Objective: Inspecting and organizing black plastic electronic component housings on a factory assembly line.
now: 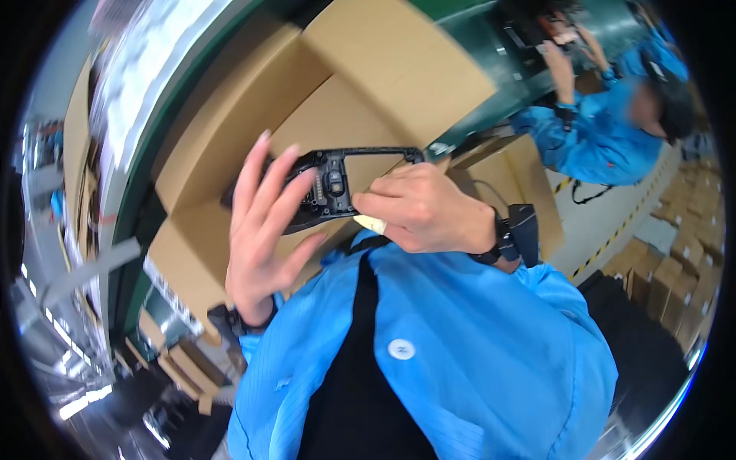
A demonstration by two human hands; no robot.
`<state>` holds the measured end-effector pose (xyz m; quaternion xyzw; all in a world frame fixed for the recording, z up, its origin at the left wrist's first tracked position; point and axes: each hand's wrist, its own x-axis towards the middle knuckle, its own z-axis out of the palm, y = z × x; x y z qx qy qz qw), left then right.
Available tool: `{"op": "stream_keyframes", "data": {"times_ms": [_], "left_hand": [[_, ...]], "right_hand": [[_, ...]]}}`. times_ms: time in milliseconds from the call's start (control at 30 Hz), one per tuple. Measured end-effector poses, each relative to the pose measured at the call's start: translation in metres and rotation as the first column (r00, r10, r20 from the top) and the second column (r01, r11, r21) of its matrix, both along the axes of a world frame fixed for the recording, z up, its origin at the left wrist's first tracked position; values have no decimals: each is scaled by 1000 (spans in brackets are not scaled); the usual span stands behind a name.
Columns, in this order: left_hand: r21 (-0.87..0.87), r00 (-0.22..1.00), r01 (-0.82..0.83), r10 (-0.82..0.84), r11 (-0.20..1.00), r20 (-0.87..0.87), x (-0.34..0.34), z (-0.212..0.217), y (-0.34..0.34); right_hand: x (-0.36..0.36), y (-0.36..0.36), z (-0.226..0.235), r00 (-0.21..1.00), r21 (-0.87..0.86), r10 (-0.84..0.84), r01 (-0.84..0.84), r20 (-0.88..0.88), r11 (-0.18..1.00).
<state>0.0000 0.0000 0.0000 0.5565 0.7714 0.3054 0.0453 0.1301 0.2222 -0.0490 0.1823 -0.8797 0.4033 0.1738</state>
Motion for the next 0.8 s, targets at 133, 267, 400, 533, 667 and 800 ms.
{"op": "stream_keyframes", "data": {"times_ms": [133,267,400,533,667,800], "left_hand": [[44,993,-31,36,999,-111,8,-6,-35],[224,963,-165,206,961,-172,10,-16,-72],[313,948,-221,279,924,-154,20,-26,-93],[330,950,-191,259,924,-176,24,-25,-105],[370,953,-180,255,911,-164,25,-33,-112],[384,958,-209,267,900,-104,27,-36,-120]], "right_hand": [[-6,-35,6,997,2,67,-67,-27,998],[-22,-68,0,990,-31,133,-135,-48,990],[-22,-86,2,983,-76,167,-172,-69,982],[-17,-95,9,980,-46,191,-193,-50,980],[-14,-104,8,982,-17,184,-185,-50,983],[-13,-113,3,985,-102,168,-171,-35,980]]}}
